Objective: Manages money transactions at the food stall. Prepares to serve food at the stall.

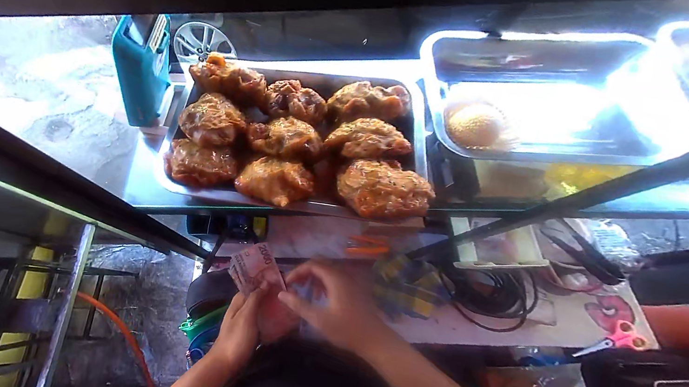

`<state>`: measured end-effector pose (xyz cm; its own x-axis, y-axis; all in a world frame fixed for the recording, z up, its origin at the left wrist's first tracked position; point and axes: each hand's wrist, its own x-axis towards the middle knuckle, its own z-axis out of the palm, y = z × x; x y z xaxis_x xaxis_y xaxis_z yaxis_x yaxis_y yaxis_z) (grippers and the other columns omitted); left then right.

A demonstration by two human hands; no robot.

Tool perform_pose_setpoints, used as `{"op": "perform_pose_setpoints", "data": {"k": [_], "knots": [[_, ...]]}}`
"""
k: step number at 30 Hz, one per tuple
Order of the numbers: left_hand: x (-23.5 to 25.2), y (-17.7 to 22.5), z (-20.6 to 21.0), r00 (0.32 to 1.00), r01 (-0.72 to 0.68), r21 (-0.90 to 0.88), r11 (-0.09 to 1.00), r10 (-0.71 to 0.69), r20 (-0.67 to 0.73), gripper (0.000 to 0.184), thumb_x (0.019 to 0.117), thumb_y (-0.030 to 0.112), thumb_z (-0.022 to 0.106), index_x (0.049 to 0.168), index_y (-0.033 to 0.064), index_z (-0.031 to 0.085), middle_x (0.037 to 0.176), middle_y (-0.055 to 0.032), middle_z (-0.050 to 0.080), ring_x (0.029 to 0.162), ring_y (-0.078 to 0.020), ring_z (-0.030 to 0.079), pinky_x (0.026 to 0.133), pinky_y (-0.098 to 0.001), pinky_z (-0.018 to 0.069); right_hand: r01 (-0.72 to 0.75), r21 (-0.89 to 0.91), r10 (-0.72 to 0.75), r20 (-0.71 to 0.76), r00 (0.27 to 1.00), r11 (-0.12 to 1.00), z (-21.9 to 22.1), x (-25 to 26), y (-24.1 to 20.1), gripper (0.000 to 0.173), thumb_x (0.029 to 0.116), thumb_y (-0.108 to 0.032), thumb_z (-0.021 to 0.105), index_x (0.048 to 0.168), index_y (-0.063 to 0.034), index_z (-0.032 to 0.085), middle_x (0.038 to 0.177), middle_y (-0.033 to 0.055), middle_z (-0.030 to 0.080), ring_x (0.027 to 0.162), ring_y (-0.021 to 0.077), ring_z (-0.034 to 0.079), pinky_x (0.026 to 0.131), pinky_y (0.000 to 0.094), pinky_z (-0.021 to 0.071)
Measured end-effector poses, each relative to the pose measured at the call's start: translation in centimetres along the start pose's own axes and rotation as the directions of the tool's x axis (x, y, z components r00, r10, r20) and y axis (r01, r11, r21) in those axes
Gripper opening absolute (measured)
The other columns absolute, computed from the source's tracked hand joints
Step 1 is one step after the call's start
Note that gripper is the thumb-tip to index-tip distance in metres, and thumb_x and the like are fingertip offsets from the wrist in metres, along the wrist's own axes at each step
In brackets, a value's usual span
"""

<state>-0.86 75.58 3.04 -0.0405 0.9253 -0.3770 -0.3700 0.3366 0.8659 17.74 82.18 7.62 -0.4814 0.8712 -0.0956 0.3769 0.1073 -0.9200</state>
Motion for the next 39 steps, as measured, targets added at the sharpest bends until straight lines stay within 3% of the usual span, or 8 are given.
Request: {"op": "perform_pose_setpoints", "data": {"k": [7, 12, 18, 22, 26, 33, 37, 39], "knots": [[0.4, 0.0, 1.8, 0.998, -0.061, 0.144, 0.988, 0.064, -0.019, 0.019, 0.0947, 0.007, 0.072, 0.108, -0.0062, 0.068, 0.092, -0.0176, 0.074, 0.084, -0.0258, 0.075, 0.081, -0.0418, 0.064, -0.218, 0.346, 0.27, -0.111, 0.956, 0.913, 1.3, 0.7, 1.6, 0.04, 0.0862, -0.034, 0.085, 0.109, -0.0088, 0.064, 0.089, 0.0036, 0.07, 0.074, 0.0139, 0.068, 0.069, 0.0317, 0.0607], [0.7, -0.1, 1.7, 0.997, -0.033, 0.084, 0.996, 0.039, -0.072, 0.032, 0.1068, 0.018, 0.044, 0.119, -0.0038, 0.063, 0.103, -0.0157, 0.073, 0.098, -0.0223, 0.072, 0.091, -0.0399, 0.0603, -0.208, 0.431, 0.325, -0.22, 0.92, 0.878, 0.0, 0.5, 2.6, 0.029, 0.0908, -0.029, 0.081, 0.105, -0.0069, 0.067, 0.088, 0.006, 0.072, 0.077, 0.0161, 0.07, 0.073, 0.0366, 0.0615], [1.1, -0.7, 2.9, 0.982, -0.047, 0.191, 0.981, 0.08, -0.171, 0.008, 0.0931, -0.002, 0.064, 0.1, -0.0058, 0.065, 0.08, -0.0118, 0.073, 0.073, -0.0173, 0.072, 0.07, -0.0339, 0.0626, -0.18, 0.434, 0.253, -0.116, 0.96, 0.883, -0.6, -0.2, 2.9, 0.036, 0.0878, -0.023, 0.084, 0.118, -0.0085, 0.07, 0.099, 0.0041, 0.076, 0.089, 0.014, 0.074, 0.083, 0.0338, 0.0641], [1.0, -0.6, 3.6, 0.985, -0.044, 0.171, 0.984, 0.071, -0.157, 0.011, 0.0977, 0.002, 0.06, 0.104, -0.0057, 0.065, 0.085, -0.0123, 0.074, 0.079, -0.018, 0.073, 0.076, -0.0347, 0.0628, -0.2, 0.395, 0.302, -0.214, 0.929, 0.896, -0.4, -0.5, 3.6, 0.023, 0.094, -0.028, 0.077, 0.105, -0.0083, 0.074, 0.09, 0.0036, 0.075, 0.081, 0.0129, 0.072, 0.077, 0.0342, 0.0624], [1.2, -0.9, 3.5, 0.989, -0.031, 0.11, 0.993, 0.046, -0.142, 0.028, 0.1079, 0.014, 0.046, 0.109, -0.0057, 0.066, 0.094, -0.0152, 0.073, 0.089, -0.0218, 0.073, 0.084, -0.0392, 0.0621, -0.149, 0.457, 0.314, -0.309, 0.898, 0.877, -1.5, -1.1, 4.0, 0.032, 0.1, -0.026, 0.069, 0.125, -0.0072, 0.063, 0.106, 0.0062, 0.074, 0.095, 0.0153, 0.073, 0.086, 0.0377, 0.0627], [1.3, -1.3, 4.5, 0.978, -0.078, 0.244, 0.967, 0.121, -0.17, 0.007, 0.0938, 0.003, 0.065, 0.091, -0.0022, 0.068, 0.075, -0.0072, 0.071, 0.071, -0.0135, 0.07, 0.069, -0.0309, 0.0602, -0.205, 0.387, 0.288, -0.168, 0.943, 0.899, -0.2, -1.6, 4.1, 0.025, 0.0954, -0.031, 0.075, 0.108, -0.009, 0.074, 0.097, 0.0016, 0.076, 0.089, 0.0101, 0.073, 0.084, 0.0318, 0.0617], [1.3, -1.4, 4.0, 0.987, -0.092, 0.118, 0.989, 0.106, -0.121, 0.031, 0.1069, 0.014, 0.045, 0.11, -0.007, 0.068, 0.1, -0.0187, 0.074, 0.093, -0.0256, 0.073, 0.088, -0.0421, 0.0612, -0.133, 0.43, 0.298, -0.344, 0.891, 0.893, -0.7, -1.6, 4.2, 0.032, 0.1006, -0.028, 0.068, 0.123, -0.007, 0.062, 0.104, 0.005, 0.073, 0.094, 0.0144, 0.072, 0.086, 0.0367, 0.062], [1.3, -1.0, 4.1, 0.989, -0.084, 0.111, 0.99, 0.097, -0.115, 0.027, 0.1075, 0.01, 0.048, 0.113, -0.0101, 0.065, 0.101, -0.0216, 0.074, 0.093, -0.0286, 0.075, 0.088, -0.0436, 0.0627, -0.112, 0.465, 0.285, -0.321, 0.903, 0.878, -1.4, -1.7, 3.9, 0.035, 0.1002, -0.027, 0.068, 0.128, -0.0084, 0.059, 0.106, 0.0049, 0.073, 0.095, 0.0149, 0.073, 0.086, 0.0363, 0.063]]}}
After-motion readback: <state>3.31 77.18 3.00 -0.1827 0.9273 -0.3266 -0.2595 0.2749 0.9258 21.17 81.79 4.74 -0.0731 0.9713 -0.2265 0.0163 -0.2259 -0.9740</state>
